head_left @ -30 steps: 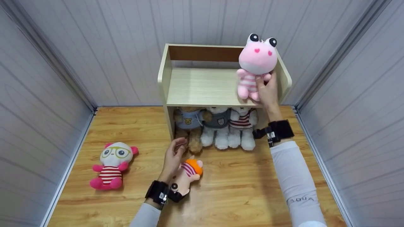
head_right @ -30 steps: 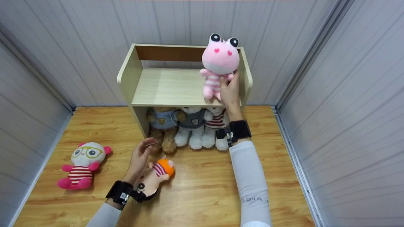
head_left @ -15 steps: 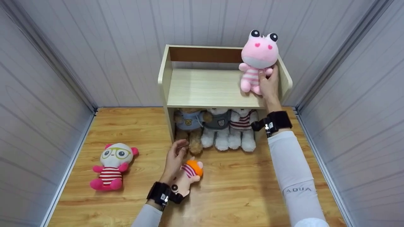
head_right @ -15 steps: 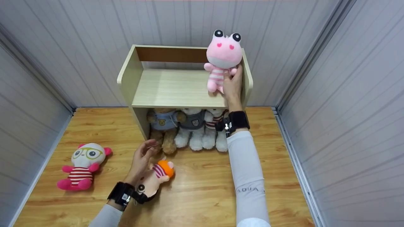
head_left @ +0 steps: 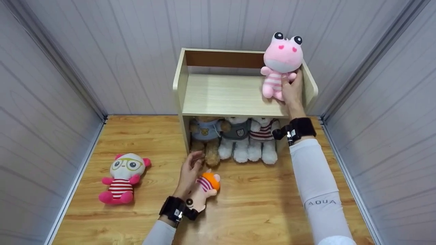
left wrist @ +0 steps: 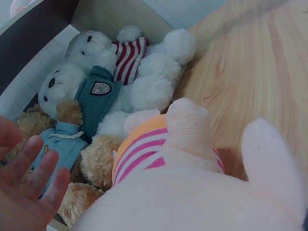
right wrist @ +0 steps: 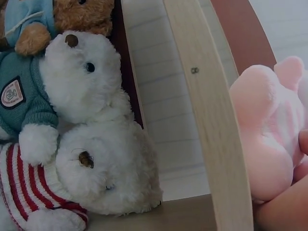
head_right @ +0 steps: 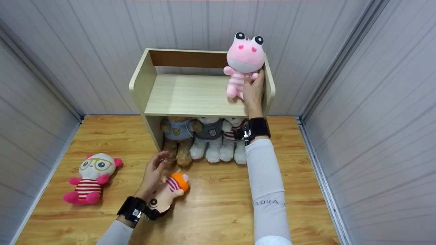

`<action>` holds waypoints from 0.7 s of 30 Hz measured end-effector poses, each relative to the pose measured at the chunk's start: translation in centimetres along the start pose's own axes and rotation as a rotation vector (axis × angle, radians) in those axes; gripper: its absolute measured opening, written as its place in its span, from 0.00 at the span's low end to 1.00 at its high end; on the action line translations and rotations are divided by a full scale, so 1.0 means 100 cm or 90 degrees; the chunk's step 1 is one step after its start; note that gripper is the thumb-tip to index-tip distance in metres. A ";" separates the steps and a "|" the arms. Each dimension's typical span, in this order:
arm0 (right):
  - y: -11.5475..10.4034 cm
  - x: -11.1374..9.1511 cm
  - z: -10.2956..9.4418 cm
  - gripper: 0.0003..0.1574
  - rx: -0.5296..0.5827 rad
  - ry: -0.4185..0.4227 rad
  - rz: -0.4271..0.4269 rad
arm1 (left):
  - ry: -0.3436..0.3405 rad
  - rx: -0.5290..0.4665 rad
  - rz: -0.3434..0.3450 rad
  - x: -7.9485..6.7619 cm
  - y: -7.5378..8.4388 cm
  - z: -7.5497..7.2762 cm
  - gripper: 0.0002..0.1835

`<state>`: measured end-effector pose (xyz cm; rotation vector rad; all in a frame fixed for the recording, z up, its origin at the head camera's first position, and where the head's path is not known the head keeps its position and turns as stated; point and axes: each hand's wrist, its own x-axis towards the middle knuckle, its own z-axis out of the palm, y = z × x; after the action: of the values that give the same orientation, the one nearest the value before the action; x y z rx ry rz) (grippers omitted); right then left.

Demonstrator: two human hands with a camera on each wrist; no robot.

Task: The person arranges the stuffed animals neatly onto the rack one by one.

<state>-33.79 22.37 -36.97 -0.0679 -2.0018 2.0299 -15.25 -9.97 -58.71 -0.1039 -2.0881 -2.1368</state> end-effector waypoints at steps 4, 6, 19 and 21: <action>0.004 0.001 0.002 0.43 -0.037 -0.004 -0.076 | 0.001 0.007 0.010 0.002 -0.001 -0.002 0.17; 0.006 0.000 0.002 0.46 -0.056 0.000 -0.104 | 0.001 0.005 0.010 0.002 -0.001 -0.003 0.17; 0.009 -0.020 0.003 0.42 0.004 0.043 -0.094 | 0.006 -0.006 -0.024 0.003 0.002 -0.008 0.18; 0.008 -0.023 0.001 0.41 0.019 0.046 -0.081 | 0.009 -0.006 -0.034 0.003 0.004 -0.010 0.18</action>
<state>-31.78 21.74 -38.12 -0.0064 -1.8825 1.9497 -15.39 -10.96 -58.30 -0.0342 -2.0968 -2.1708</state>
